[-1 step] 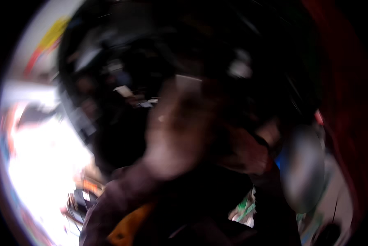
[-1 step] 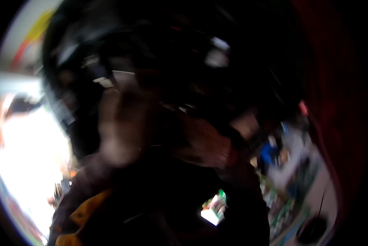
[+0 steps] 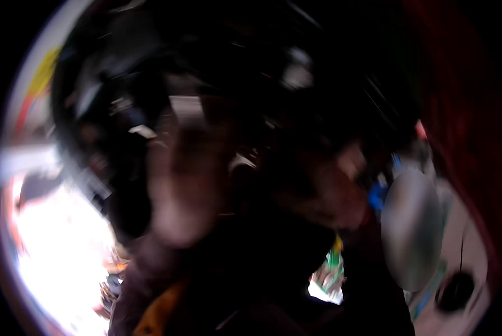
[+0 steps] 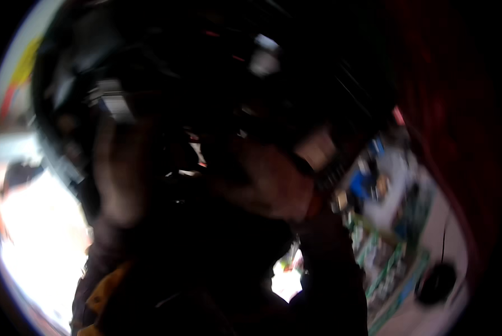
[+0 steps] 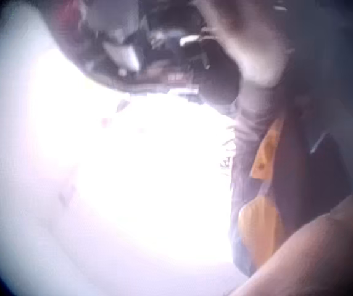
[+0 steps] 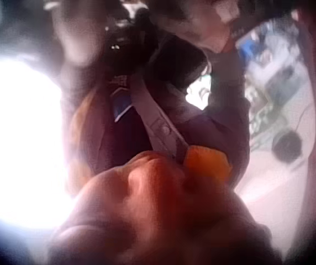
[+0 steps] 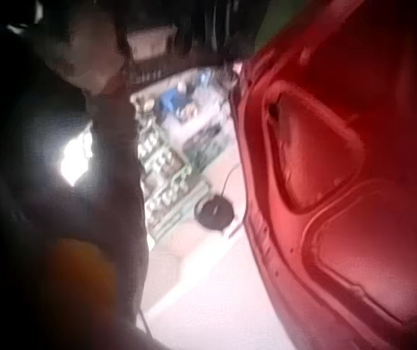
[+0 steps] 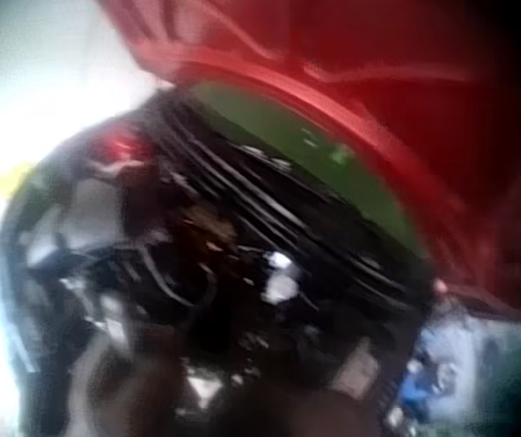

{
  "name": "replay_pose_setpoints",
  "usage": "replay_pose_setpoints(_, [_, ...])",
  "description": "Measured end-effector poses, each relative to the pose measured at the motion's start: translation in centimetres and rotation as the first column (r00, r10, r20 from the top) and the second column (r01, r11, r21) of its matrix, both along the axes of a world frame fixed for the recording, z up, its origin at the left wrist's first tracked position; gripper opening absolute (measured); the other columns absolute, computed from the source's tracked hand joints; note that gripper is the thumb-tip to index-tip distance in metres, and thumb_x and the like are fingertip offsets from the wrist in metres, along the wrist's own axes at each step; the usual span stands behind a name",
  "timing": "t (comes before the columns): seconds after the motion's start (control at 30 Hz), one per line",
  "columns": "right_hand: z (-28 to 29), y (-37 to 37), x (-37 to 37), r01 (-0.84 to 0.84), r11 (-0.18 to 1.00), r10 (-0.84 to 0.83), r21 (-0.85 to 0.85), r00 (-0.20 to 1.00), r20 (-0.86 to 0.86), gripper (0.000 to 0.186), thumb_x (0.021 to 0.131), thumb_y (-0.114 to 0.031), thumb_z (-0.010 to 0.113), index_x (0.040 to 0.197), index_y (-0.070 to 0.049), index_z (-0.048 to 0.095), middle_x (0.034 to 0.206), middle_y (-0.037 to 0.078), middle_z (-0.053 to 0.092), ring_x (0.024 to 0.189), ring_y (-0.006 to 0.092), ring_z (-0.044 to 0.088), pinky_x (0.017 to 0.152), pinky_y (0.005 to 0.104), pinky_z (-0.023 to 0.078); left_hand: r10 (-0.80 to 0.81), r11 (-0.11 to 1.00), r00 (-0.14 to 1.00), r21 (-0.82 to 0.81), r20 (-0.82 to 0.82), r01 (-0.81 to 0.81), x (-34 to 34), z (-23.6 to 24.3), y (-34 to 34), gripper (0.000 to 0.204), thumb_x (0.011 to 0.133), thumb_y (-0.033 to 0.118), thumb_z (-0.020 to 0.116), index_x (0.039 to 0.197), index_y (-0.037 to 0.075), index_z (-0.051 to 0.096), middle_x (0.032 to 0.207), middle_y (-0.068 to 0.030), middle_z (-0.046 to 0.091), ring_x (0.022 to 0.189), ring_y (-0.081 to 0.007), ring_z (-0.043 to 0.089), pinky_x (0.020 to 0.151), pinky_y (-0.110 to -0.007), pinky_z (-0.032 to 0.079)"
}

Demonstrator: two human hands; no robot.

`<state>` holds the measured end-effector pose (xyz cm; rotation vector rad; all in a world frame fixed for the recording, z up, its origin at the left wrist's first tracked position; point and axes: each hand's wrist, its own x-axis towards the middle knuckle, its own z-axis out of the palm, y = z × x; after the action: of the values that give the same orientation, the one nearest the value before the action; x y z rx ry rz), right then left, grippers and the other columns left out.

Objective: The person uses a cordless impact wrench and a socket wrench to remove bolts from the engine bay of a red car. The person then uses their hands to remove a component from the engine.

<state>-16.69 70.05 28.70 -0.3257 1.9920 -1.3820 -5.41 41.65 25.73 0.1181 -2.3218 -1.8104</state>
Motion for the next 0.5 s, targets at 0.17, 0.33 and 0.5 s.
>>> replay_pose_setpoints(0.17, [5.9, 20.9, -0.4, 0.437, 0.849, -0.151, 0.296, 0.738, -0.657, 0.036, 0.101, -0.013, 0.058, 0.136, -0.004, 0.062, 0.127, 0.012, 0.068, 0.099, 0.0188, 0.07, 0.089, 0.0291, 0.057, -0.134, 0.898, 0.908, 0.436, 0.397, -0.058, 0.4, -4.9, -2.1, 0.034, 0.105, 0.016, 0.057, 0.135, 0.0, 0.061, 0.116, -0.0115, 0.069, 0.104, -0.0199, 0.067, 0.088, -0.032, 0.055])
replay_pose_setpoints(0.33, [-1.7, 27.0, 11.5, 0.454, 0.514, 0.053, 0.728, 0.83, -0.555, 0.035, 0.101, -0.034, 0.059, 0.126, -0.011, 0.067, 0.112, 0.019, 0.073, 0.101, 0.041, 0.071, 0.085, 0.0488, 0.058, -0.171, 0.906, 0.724, 0.396, 0.668, -0.151, 4.0, -7.1, -2.8, 0.035, 0.107, 0.018, 0.055, 0.135, -0.001, 0.063, 0.11, -0.0075, 0.07, 0.098, -0.0148, 0.066, 0.085, -0.026, 0.053])
replay_pose_setpoints(0.5, [-10.0, 25.1, 17.3, 0.119, 0.264, -0.252, 0.957, 0.966, -0.051, 0.045, 0.099, -0.053, 0.058, 0.126, -0.019, 0.069, 0.115, 0.019, 0.075, 0.106, 0.0422, 0.071, 0.091, 0.0507, 0.055, -0.063, 0.981, 0.807, 0.184, 0.587, -0.057, 2.4, -2.6, 2.1, 0.033, 0.107, 0.016, 0.054, 0.134, -0.001, 0.063, 0.112, -0.009, 0.069, 0.098, -0.0161, 0.067, 0.083, -0.028, 0.055])
